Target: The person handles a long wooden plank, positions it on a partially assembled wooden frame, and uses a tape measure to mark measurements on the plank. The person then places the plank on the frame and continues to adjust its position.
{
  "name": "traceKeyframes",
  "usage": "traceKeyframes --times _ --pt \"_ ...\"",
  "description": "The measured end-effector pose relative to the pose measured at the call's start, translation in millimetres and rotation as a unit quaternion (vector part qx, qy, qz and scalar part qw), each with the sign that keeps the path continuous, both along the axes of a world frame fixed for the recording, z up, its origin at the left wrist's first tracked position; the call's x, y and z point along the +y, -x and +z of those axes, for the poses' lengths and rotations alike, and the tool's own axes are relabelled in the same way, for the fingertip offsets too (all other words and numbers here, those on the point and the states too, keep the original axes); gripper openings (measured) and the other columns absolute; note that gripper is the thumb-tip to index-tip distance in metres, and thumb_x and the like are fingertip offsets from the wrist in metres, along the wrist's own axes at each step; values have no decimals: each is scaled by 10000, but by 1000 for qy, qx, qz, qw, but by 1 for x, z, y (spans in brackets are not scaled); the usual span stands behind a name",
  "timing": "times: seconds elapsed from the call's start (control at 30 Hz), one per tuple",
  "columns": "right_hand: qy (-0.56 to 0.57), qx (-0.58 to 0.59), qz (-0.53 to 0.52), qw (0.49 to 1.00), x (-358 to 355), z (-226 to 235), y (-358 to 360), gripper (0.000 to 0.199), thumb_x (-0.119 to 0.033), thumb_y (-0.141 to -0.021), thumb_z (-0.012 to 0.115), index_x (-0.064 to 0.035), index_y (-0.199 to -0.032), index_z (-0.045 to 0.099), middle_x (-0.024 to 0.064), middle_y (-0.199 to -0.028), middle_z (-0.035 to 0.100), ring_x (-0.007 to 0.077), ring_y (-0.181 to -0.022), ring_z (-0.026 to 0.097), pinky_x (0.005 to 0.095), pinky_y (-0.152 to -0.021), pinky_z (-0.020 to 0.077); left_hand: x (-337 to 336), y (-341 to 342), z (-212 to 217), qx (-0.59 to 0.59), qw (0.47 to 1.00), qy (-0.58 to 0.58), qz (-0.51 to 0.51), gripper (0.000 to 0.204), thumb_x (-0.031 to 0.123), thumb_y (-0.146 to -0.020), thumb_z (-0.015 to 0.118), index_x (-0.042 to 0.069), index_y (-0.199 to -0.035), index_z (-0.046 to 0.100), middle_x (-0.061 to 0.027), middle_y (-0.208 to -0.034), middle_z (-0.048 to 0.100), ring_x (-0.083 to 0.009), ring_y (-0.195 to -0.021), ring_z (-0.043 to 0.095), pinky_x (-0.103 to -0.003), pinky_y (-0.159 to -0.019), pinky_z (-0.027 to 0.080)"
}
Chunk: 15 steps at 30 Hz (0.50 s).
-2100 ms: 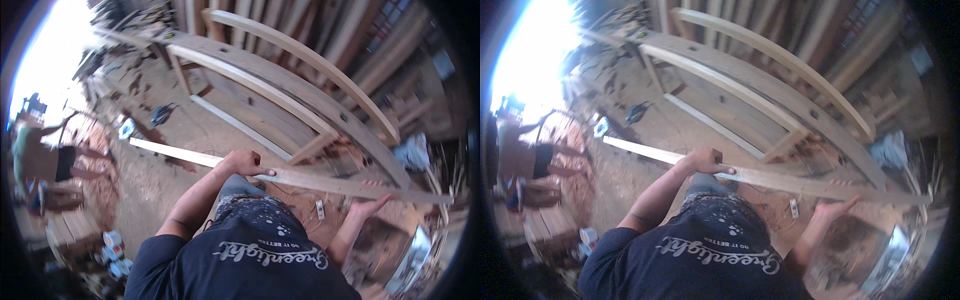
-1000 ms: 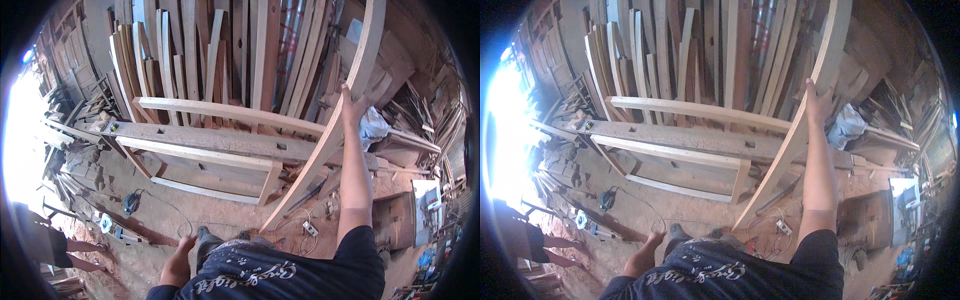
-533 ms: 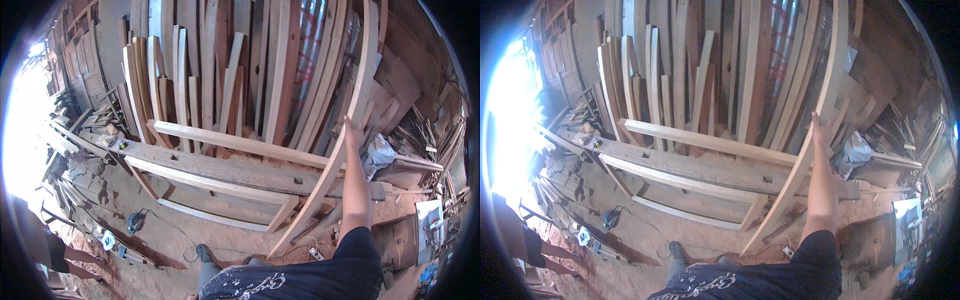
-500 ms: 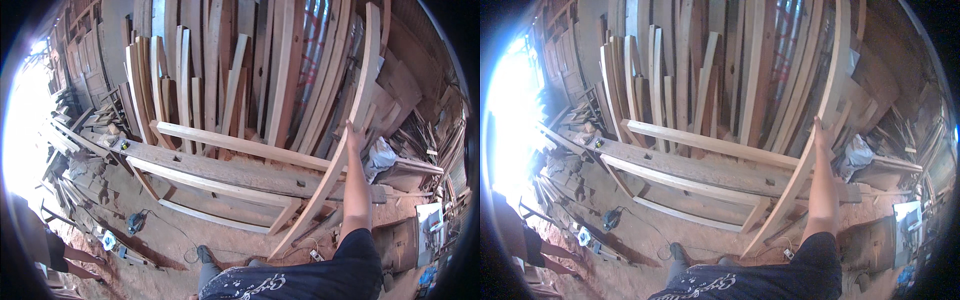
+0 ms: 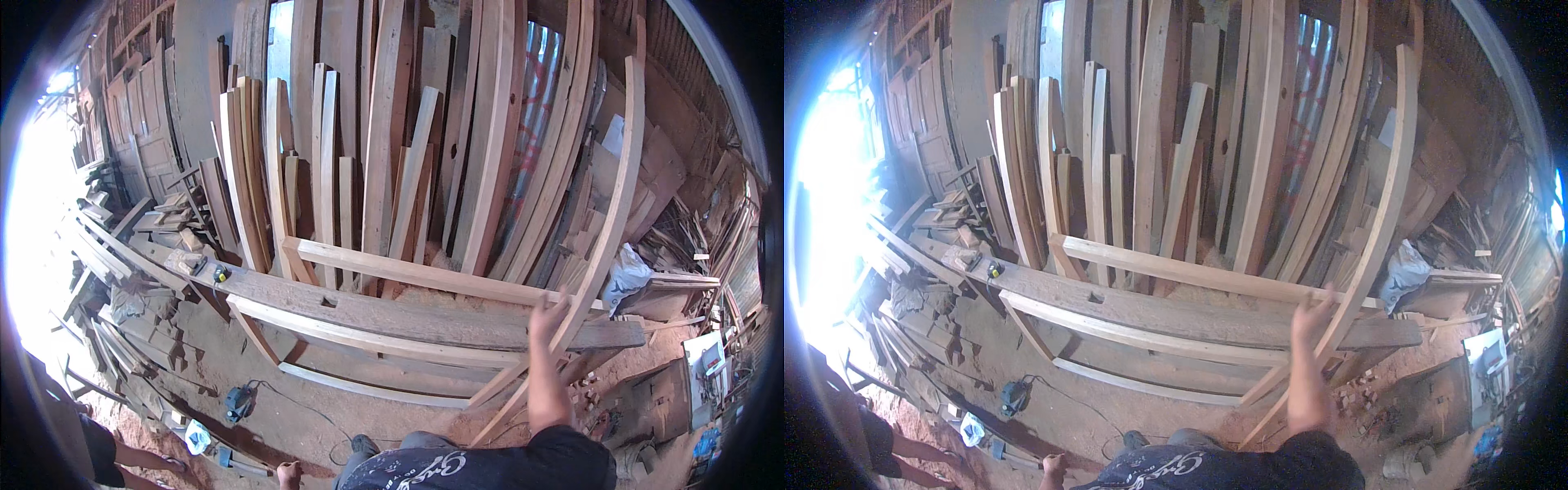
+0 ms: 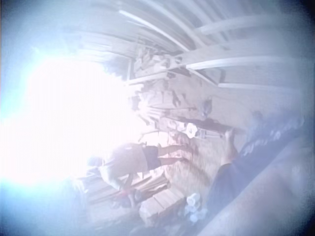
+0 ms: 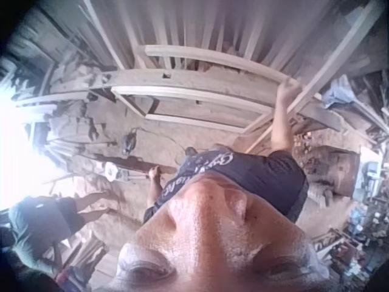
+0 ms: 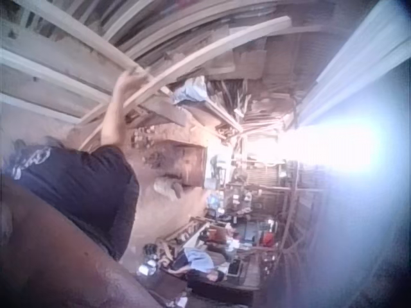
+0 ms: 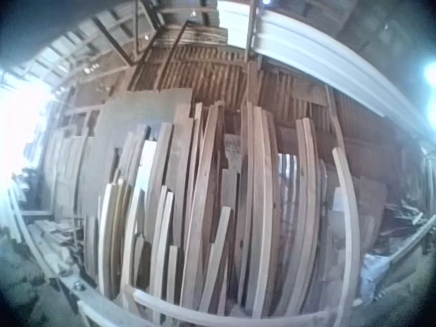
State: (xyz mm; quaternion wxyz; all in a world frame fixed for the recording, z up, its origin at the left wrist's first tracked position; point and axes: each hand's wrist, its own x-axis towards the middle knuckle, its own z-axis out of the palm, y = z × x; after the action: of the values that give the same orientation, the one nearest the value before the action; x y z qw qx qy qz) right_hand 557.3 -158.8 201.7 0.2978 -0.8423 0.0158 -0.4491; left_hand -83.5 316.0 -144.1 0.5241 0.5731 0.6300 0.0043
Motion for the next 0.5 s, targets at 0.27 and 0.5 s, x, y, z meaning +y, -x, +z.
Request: traceKeyframes --times 0.27,0.5 --pt "7 515 429 742 108 -209 182 324 -291 -951 723 -108 -1217 692 122 -1040 742 276 -1005 714 414 -911 546 68 -70 -20 297 678 -153 -655 712 562 -964 623 143 -1522 481 -47 -1589 483 -283 -1270 644 -474 -971 555" --pt "222 687 483 495 127 -272 187 613 -608 -929 651 -70 -1217 716 186 -1176 737 329 -1100 703 450 -953 536 7 -187 32 122 933 58 -332 814 773 -898 581 -4 -1026 788 -231 -968 768 -366 -972 740 -460 -872 567"
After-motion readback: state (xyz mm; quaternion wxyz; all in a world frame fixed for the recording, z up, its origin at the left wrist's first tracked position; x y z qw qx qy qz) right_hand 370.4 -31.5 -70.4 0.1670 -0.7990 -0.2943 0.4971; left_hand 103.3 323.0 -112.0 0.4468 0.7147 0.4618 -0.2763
